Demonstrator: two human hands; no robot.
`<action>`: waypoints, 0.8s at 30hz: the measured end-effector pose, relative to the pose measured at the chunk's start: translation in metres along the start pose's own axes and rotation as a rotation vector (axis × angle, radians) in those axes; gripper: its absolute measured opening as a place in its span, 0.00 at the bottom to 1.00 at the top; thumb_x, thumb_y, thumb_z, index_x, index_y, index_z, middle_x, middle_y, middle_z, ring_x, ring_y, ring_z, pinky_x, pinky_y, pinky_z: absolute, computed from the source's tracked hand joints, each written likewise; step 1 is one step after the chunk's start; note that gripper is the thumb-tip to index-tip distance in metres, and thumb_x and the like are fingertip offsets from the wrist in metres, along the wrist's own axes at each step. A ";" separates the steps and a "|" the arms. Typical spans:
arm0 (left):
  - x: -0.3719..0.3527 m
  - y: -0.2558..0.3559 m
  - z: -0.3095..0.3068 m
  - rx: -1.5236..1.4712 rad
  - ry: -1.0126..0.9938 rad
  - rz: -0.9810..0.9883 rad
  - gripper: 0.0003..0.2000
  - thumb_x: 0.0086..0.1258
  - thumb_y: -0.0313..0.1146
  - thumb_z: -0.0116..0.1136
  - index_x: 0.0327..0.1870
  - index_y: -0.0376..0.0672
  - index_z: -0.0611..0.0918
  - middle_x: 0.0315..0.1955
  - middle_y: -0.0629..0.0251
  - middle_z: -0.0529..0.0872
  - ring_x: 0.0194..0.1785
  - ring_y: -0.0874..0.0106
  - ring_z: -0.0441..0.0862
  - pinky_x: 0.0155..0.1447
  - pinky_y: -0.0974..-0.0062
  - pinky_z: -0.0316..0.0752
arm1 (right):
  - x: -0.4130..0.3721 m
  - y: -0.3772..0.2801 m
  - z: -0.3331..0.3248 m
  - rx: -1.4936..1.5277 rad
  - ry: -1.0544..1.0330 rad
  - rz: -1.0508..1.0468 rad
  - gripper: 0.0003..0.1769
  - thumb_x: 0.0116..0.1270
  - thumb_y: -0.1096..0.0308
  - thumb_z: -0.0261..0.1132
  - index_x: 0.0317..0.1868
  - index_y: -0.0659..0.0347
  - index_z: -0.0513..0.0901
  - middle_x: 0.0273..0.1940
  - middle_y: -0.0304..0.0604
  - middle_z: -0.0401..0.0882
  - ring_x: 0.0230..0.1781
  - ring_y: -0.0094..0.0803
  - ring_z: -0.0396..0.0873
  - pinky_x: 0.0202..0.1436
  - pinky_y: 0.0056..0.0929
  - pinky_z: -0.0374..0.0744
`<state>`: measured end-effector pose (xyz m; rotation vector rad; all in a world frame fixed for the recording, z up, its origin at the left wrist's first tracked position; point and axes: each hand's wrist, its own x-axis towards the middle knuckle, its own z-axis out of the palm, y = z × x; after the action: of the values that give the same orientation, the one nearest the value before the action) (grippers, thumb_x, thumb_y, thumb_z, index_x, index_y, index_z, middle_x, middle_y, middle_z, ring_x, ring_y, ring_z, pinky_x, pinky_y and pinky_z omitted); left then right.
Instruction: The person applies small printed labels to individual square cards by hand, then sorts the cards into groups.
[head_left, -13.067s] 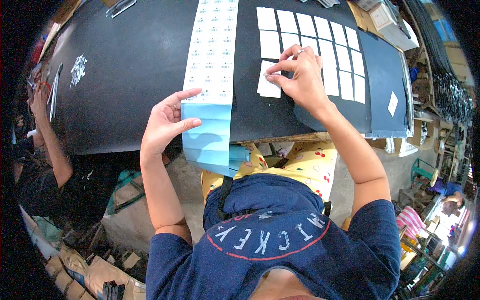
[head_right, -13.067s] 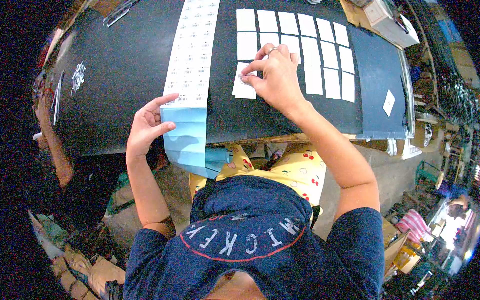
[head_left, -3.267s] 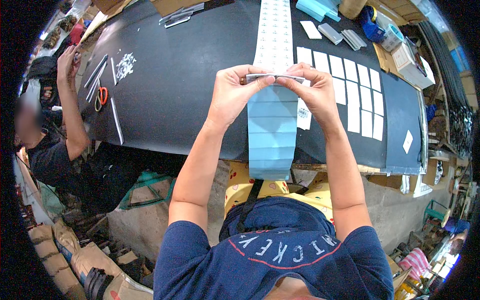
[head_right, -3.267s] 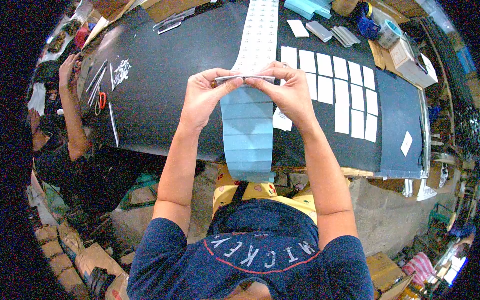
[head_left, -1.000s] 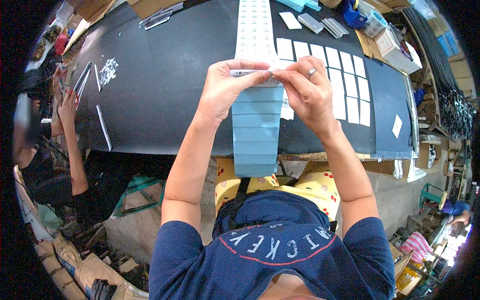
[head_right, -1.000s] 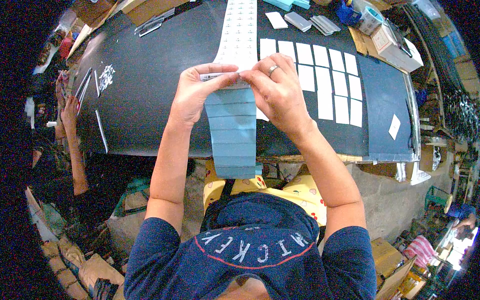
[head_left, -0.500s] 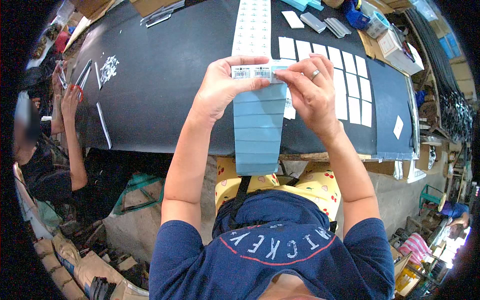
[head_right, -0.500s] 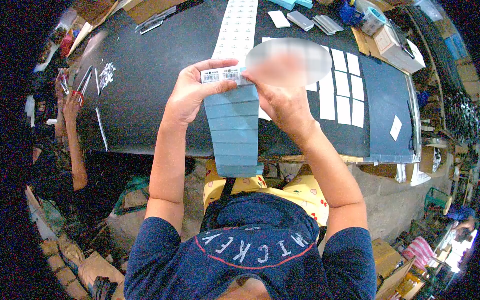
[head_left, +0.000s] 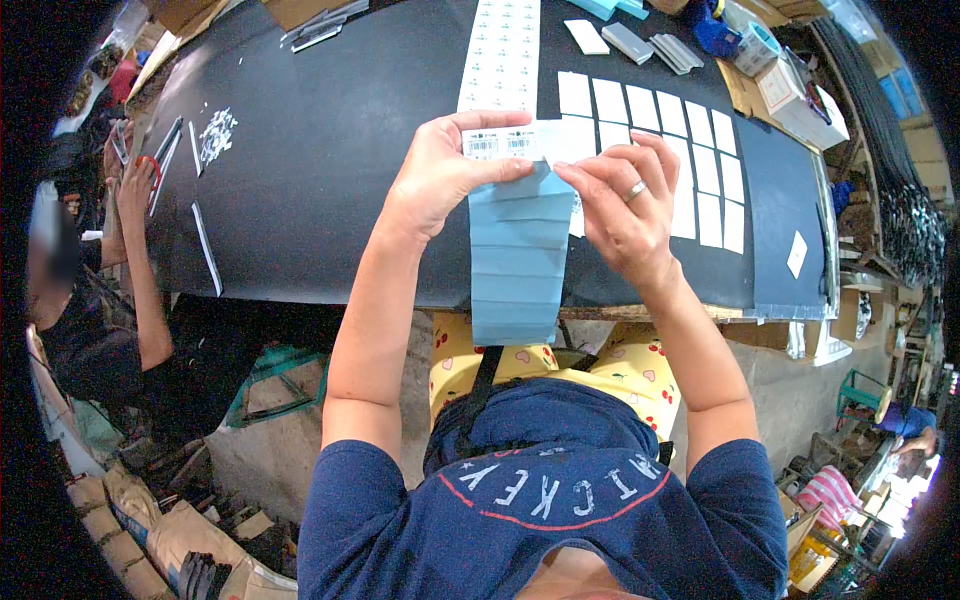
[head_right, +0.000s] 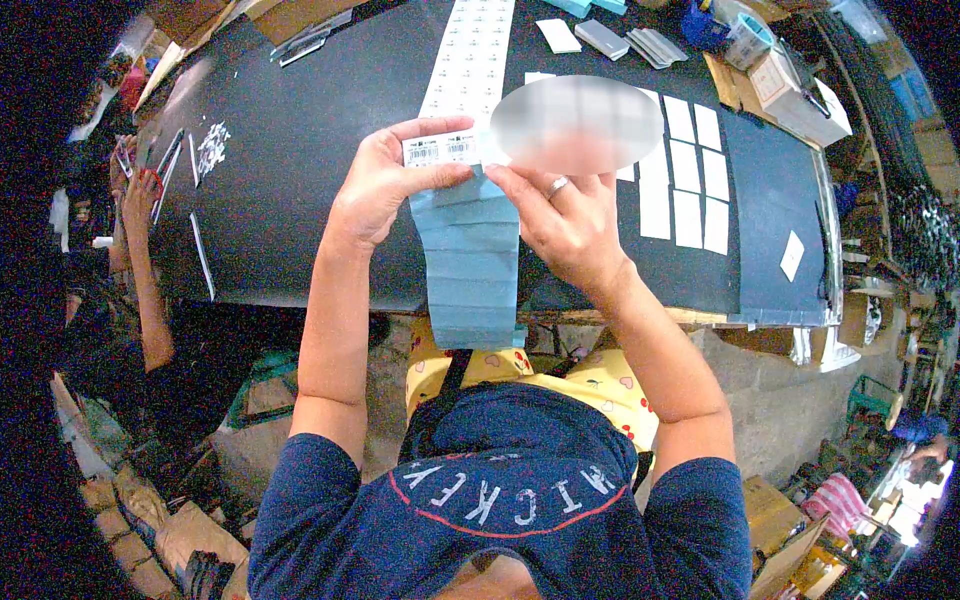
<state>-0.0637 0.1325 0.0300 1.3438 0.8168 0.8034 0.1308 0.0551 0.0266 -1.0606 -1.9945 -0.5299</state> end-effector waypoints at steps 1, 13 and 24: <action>0.000 0.000 -0.001 0.000 0.000 0.000 0.23 0.53 0.20 0.71 0.53 0.34 0.82 0.46 0.59 0.86 0.47 0.75 0.83 0.55 0.78 0.76 | -0.002 -0.002 -0.001 -0.028 0.005 -0.012 0.17 0.44 0.75 0.67 0.39 0.55 0.85 0.34 0.32 0.79 0.39 0.32 0.75 0.57 0.44 0.70; -0.020 0.006 -0.013 -0.015 0.031 -0.043 0.25 0.54 0.19 0.68 0.57 0.35 0.79 0.51 0.60 0.83 0.52 0.74 0.81 0.59 0.78 0.73 | -0.001 0.131 -0.083 0.588 -0.857 0.675 0.06 0.52 0.75 0.73 0.32 0.63 0.89 0.28 0.40 0.85 0.35 0.26 0.80 0.47 0.27 0.75; -0.028 0.005 -0.015 -0.042 0.110 0.004 0.25 0.56 0.19 0.68 0.58 0.33 0.77 0.50 0.55 0.83 0.52 0.73 0.81 0.58 0.76 0.75 | -0.050 0.160 -0.072 0.676 -1.080 0.873 0.07 0.50 0.71 0.74 0.31 0.63 0.89 0.28 0.39 0.86 0.31 0.23 0.80 0.44 0.26 0.75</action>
<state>-0.0907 0.1155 0.0351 1.2734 0.8791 0.8989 0.3121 0.0720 0.0285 -1.7360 -1.9314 1.3295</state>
